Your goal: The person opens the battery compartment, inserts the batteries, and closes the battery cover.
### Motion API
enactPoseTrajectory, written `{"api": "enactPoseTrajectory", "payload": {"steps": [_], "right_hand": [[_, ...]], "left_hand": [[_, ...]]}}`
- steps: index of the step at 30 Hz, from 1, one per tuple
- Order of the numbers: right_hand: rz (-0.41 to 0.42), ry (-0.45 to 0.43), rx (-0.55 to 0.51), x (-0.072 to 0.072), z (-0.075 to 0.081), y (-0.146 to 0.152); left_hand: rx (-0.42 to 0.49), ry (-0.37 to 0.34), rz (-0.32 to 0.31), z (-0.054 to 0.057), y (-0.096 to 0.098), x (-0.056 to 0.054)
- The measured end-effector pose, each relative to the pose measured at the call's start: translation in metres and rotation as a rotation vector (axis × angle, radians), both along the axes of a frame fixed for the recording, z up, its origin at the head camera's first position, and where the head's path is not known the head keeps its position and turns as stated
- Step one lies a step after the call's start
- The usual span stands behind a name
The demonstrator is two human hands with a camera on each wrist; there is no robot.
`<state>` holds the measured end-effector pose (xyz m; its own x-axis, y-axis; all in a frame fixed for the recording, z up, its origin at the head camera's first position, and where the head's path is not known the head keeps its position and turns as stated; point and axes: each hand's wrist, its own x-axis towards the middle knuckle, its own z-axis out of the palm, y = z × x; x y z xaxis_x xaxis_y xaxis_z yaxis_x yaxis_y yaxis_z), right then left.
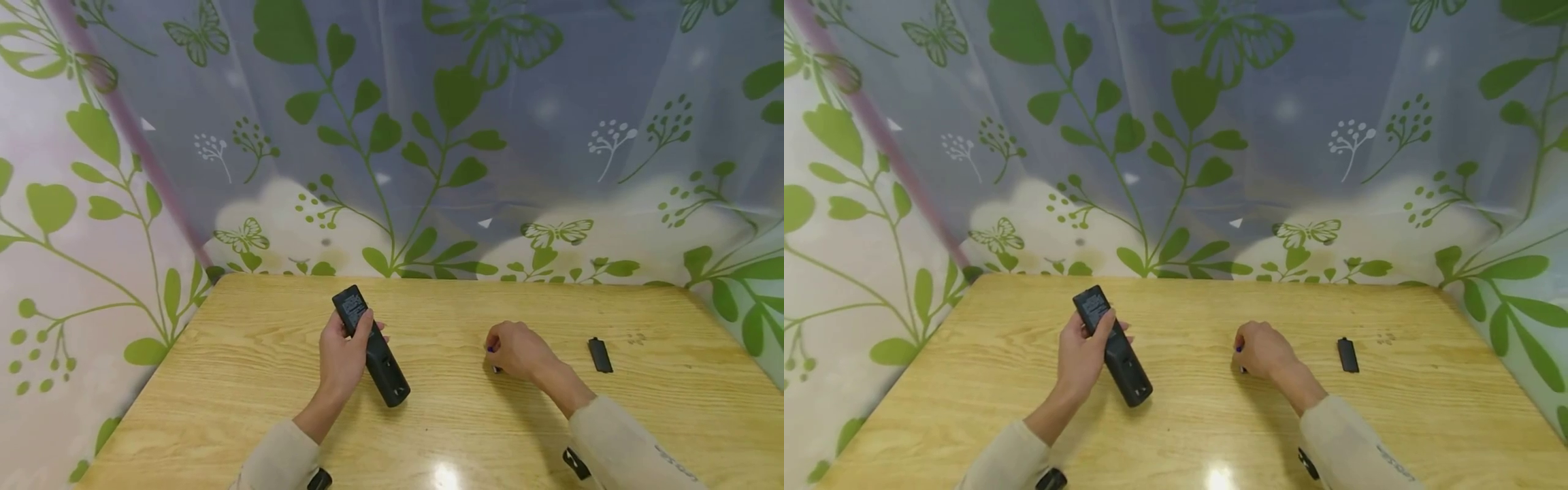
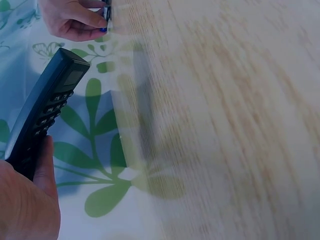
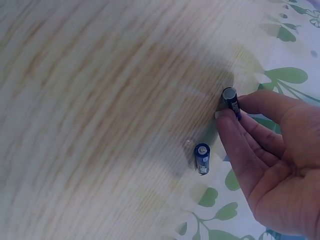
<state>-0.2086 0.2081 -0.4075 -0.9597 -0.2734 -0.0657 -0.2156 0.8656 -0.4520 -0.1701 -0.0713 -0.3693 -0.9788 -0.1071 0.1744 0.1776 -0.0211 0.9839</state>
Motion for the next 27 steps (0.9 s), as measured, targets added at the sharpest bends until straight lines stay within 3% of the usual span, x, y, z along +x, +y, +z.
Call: {"api": "enactPoseTrajectory", "payload": {"steps": [14, 27], "right_hand": [[-0.034, 0.011, -0.071, 0.0054, -0.0030, 0.0053], [-0.051, 0.074, -0.174, 0.0085, -0.0080, 0.0058]], "left_hand": [[0.013, -0.006, -0.001, 0.0004, -0.0025, 0.0019], [0.032, -0.024, -0.016, -0.0022, -0.0027, 0.0015]]}}
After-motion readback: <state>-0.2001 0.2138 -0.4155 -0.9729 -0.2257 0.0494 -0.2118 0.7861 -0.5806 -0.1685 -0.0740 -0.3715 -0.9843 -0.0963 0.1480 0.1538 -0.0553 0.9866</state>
